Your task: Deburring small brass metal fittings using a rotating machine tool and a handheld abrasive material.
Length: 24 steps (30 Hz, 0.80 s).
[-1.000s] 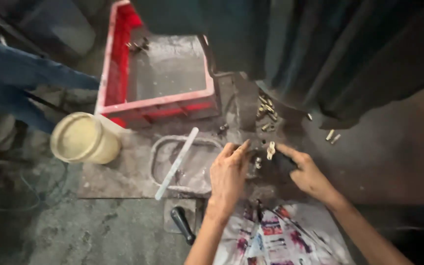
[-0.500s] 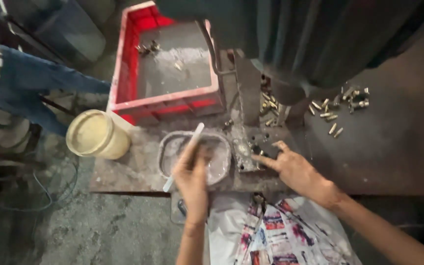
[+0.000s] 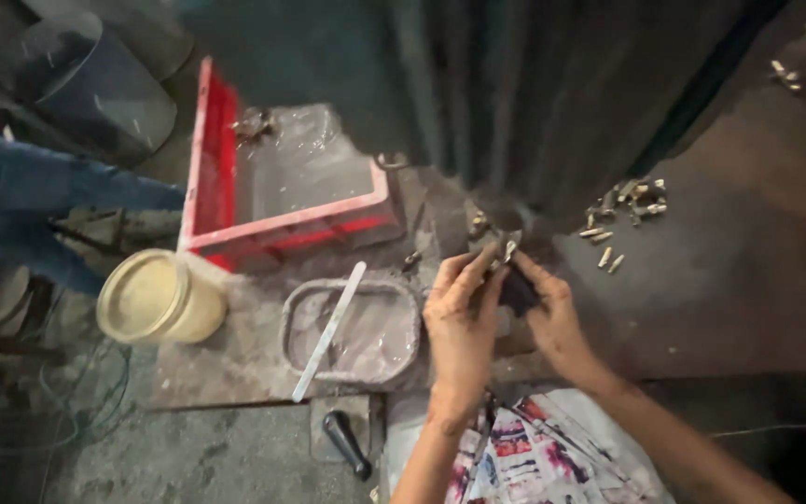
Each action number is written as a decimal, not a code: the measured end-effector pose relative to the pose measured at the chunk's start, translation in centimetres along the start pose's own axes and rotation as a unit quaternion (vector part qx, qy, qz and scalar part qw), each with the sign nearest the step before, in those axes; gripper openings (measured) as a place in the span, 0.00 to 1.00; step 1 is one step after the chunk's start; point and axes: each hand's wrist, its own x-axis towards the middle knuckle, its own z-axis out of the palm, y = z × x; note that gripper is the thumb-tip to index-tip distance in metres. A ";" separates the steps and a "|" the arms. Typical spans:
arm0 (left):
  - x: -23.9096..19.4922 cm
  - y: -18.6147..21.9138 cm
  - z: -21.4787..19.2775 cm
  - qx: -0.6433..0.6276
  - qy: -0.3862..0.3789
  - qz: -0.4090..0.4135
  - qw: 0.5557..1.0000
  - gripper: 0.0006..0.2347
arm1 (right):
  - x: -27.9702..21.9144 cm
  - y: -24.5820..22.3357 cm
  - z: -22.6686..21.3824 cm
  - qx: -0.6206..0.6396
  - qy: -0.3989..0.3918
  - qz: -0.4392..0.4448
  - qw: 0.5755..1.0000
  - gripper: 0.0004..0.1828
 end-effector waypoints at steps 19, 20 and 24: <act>3.0 -18.7 27.6 0.165 -0.255 -0.026 0.953 0.15 | 1.2 2.1 -2.6 -0.116 -0.129 0.060 0.983 0.31; 3.3 -17.3 27.2 0.118 -0.227 -0.059 0.965 0.13 | 1.1 3.2 -2.8 -0.152 -0.121 0.025 0.981 0.30; -1.7 -9.4 17.8 0.057 -0.040 -0.078 0.995 0.15 | 0.5 3.7 -1.7 -0.135 -0.094 0.072 0.984 0.34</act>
